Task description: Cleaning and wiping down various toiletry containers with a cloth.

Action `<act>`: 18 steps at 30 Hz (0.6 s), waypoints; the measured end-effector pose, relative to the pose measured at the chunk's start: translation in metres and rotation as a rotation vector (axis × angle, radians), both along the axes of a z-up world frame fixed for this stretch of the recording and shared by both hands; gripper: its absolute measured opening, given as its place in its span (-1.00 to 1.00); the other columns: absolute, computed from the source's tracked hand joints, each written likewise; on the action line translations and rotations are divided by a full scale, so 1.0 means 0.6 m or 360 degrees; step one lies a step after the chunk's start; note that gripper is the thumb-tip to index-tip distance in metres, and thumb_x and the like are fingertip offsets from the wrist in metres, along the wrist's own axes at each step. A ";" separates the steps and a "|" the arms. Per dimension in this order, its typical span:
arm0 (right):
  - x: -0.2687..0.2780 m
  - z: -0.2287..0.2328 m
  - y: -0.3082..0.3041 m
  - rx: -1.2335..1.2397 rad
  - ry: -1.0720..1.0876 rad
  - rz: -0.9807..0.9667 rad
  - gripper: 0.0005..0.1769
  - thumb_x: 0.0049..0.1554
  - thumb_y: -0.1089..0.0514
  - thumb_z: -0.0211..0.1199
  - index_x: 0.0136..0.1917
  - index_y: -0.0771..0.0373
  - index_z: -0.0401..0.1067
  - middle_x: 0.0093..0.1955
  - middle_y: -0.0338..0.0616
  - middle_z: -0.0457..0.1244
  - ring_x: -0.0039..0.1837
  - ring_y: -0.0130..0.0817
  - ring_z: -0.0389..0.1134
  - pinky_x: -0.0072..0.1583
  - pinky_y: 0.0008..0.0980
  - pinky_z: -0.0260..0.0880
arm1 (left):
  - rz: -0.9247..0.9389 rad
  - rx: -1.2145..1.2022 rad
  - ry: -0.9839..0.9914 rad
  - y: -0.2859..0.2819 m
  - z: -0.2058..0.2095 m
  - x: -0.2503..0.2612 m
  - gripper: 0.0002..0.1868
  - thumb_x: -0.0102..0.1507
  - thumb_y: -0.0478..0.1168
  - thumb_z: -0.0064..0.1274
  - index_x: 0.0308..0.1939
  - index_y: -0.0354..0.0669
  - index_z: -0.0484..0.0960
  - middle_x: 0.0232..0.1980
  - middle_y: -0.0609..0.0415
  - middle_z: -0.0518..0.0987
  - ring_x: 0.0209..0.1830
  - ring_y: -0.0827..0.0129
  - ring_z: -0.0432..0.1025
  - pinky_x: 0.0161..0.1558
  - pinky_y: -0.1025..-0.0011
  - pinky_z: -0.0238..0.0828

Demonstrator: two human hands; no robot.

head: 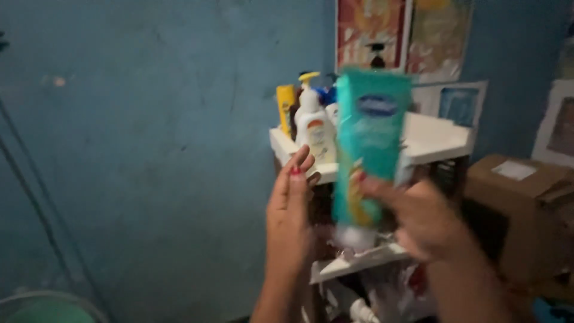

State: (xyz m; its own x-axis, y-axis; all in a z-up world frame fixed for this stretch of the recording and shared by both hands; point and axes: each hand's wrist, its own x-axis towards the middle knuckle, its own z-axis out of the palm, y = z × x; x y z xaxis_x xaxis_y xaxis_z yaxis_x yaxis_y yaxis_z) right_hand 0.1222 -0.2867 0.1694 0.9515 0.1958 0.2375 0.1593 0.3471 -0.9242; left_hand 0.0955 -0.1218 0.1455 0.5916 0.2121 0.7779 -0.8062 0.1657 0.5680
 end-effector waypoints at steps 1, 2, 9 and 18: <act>-0.019 0.045 -0.017 -0.0257 0.0313 -0.0410 -0.44 0.14 0.00 0.26 0.29 0.41 0.39 0.26 0.20 0.38 0.29 0.02 0.43 0.35 0.04 0.35 | -0.0178 -0.0192 0.0239 -0.003 0.012 0.004 -0.50 0.43 -0.02 -0.24 0.31 -0.23 0.51 0.24 0.01 0.61 0.16 0.41 0.52 0.23 0.42 0.44; 0.015 0.049 -0.047 -0.0250 0.0302 -0.0422 -0.44 0.14 0.00 0.26 0.29 0.41 0.39 0.26 0.20 0.38 0.29 0.02 0.43 0.35 0.04 0.35 | -0.0189 -0.0186 0.0227 0.002 0.017 0.003 -0.50 0.43 -0.02 -0.24 0.31 -0.23 0.51 0.24 0.01 0.61 0.16 0.41 0.52 0.23 0.42 0.44; 0.237 0.121 -0.153 -0.0220 -0.0676 -0.0939 -0.20 -0.02 0.15 0.44 0.43 0.15 0.17 0.32 -0.09 0.33 0.36 -0.18 0.39 0.38 -0.04 0.36 | -0.0144 -0.0320 0.0394 0.041 0.006 0.040 -0.59 0.40 -0.09 -0.11 0.11 -0.38 0.61 -0.08 -0.09 0.64 -0.16 0.32 0.53 0.03 0.35 0.48; 0.504 0.079 -0.140 -0.0740 -0.0787 -0.0920 -0.37 -0.13 0.27 0.57 0.22 0.31 0.47 0.16 -0.01 0.44 0.17 -0.21 0.47 0.19 -0.24 0.46 | -0.0255 -0.0431 0.0251 0.055 0.048 0.068 -0.64 0.39 -0.14 -0.13 0.12 -0.32 0.55 -0.16 0.03 0.58 -0.20 0.34 0.46 -0.02 0.35 0.44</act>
State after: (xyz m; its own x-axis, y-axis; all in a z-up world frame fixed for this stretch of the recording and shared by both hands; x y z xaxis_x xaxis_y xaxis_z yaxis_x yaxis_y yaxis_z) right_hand 0.4247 -0.3705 0.2165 0.7414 -0.1039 0.6630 0.6110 -0.3041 -0.7309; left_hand 0.1362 -0.0891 0.1742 0.7425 0.2930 0.6023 -0.6635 0.4447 0.6016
